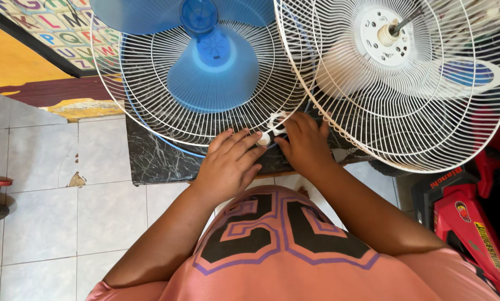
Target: The person disassembles a table fan by removing the front grille, unscrewing the blade nut, detaching the fan blades, and then removing the rear grille. The components are placed on the table.
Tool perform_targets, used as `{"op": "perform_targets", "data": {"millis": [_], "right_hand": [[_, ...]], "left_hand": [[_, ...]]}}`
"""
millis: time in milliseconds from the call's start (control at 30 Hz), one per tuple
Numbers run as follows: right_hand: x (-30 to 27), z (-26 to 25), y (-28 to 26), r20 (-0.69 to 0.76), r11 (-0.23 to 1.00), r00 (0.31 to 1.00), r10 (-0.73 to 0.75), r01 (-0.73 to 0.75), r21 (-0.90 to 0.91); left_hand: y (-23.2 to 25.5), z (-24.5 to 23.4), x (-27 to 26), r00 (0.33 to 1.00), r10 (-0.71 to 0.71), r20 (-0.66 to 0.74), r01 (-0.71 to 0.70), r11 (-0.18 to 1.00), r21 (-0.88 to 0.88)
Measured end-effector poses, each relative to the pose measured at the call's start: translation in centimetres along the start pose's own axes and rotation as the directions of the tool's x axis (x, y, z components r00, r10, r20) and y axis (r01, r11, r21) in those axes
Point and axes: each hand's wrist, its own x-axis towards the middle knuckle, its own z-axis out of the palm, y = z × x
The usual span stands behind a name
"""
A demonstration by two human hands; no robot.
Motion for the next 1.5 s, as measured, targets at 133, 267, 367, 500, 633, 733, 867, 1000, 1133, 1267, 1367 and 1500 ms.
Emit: {"op": "perform_targets", "data": {"millis": [133,267,367,500,633,733,867,1000,1133,1267,1367,1500], "right_hand": [[-0.8,-0.3,0.7,-0.095,0.998,0.994,-0.054,0.055,0.007],[-1.6,-0.6,1.1,-0.122,0.997,0.990,-0.064,0.068,0.025],[-1.9,-1.0,1.2,-0.166,0.992,0.983,-0.077,0.092,0.086],[-2.5,-2.0,0.9,-0.158,0.972,0.986,-0.047,0.082,0.221],[-2.7,-3.6,-0.1,-0.180,0.950,0.979,-0.099,0.146,0.277],[-2.3,-5.7,-1.2,-0.055,0.863,0.998,-0.042,0.064,0.501],[-1.8,-9.8,-1.9,0.093,0.715,0.971,-0.221,0.096,0.692],[-1.9,-14.0,-1.8,0.223,0.712,0.949,-0.222,0.002,0.702],[-2.3,-17.8,-1.4,-0.005,0.704,0.927,-0.376,0.289,0.648],[-4.2,-22.7,0.3,0.088,0.646,0.866,-0.493,0.297,0.703],[-4.0,-24.6,2.8,0.006,0.641,0.847,-0.531,0.398,0.656],[-2.4,-25.8,6.3,-0.057,0.756,0.890,-0.452,0.416,0.504]], "left_hand": [[0.2,0.3,0.3,1.000,-0.014,-0.017,0.014,1.000,0.000],[0.4,0.6,0.5,1.000,-0.005,-0.019,0.005,1.000,-0.003],[0.3,0.5,0.6,1.000,0.004,-0.024,-0.004,1.000,-0.011],[0.6,0.2,0.7,0.999,-0.021,-0.035,0.019,0.999,-0.041],[1.1,-0.2,0.9,0.996,-0.027,-0.082,0.017,0.992,-0.122],[1.6,-0.6,1.7,0.994,0.014,-0.105,-0.034,0.980,-0.195],[2.3,-1.3,3.1,0.983,0.088,-0.159,-0.128,0.956,-0.265],[3.3,-1.7,4.7,0.964,0.155,-0.217,-0.218,0.927,-0.306],[4.7,-1.8,6.4,0.932,0.190,-0.310,-0.289,0.904,-0.316],[6.5,-1.5,8.1,0.881,0.160,-0.445,-0.273,0.940,-0.204],[7.4,-0.8,9.2,0.859,0.140,-0.493,-0.212,0.973,-0.094],[8.5,0.7,10.6,0.871,0.065,-0.486,-0.112,0.991,-0.068]]}}
